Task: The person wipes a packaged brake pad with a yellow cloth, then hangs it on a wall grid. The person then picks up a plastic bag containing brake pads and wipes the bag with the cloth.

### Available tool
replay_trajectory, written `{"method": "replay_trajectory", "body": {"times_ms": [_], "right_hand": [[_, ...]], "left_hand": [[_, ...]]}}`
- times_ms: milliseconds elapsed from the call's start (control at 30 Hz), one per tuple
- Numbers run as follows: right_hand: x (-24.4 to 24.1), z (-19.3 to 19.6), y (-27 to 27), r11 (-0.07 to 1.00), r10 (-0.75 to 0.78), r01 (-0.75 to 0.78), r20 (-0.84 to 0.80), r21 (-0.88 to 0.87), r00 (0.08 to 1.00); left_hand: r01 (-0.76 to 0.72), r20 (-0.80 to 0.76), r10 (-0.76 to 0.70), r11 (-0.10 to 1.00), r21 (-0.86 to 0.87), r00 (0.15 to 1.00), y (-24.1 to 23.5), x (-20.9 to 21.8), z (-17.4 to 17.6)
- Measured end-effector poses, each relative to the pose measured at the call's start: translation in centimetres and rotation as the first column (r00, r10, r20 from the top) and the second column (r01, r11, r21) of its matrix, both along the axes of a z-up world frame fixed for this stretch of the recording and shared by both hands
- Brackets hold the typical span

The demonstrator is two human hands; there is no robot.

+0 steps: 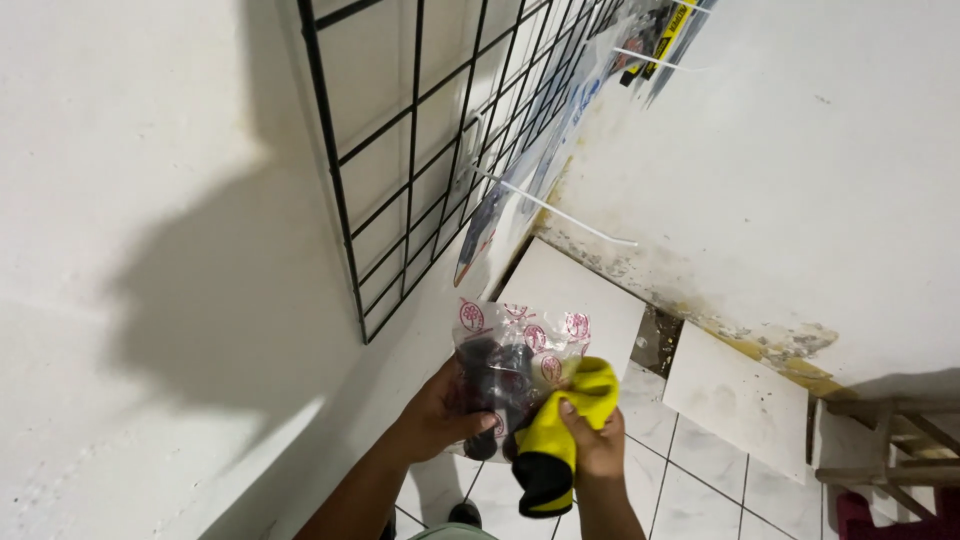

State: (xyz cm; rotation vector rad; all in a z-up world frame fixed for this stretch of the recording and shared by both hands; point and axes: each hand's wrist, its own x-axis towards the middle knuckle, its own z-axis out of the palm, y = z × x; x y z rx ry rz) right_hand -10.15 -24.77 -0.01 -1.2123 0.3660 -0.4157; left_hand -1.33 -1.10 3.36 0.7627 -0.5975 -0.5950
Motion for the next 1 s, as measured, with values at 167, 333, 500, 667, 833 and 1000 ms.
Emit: {"method": "replay_trajectory", "body": {"times_ms": [167,333,500,667,833,1000], "right_hand": [[0.4,2.2,-2.5,0.982,-0.141,0.158,-0.161,0.103,0.977],[-0.2,-2.6,-3.2,1.0,0.03,-0.031,-0.231,0.0,0.973],[0.4,1.7,0.3,0.968,0.222,-0.22,0.0,-0.121,0.975],[-0.1,2.9,-3.3,0.96,-0.263,0.279,-0.363,-0.011,0.894],[-0.6,3.0,-3.0,0.961,-0.163,0.193,-0.16,0.198,0.974],[-0.9,-8.1,-4.9,0.925,0.322,-0.255,0.224,-0.282,0.92]], "left_hand": [[-0.112,0.035,0.11,0.992,0.057,0.993,0.3,1.4,-1.8],[-0.151,0.023,0.15,0.986,0.068,0.988,-0.6,1.7,-1.5],[-0.106,0.021,0.107,0.994,-0.038,0.994,-1.7,2.2,-2.3],[-0.138,-0.019,0.138,0.99,-0.012,0.99,-1.6,2.7,-3.0],[-0.132,-0.103,0.136,0.991,0.037,0.985,-2.2,2.3,-3.0],[-0.084,0.052,0.083,0.996,0.021,0.995,-2.7,1.6,-0.9]]}}
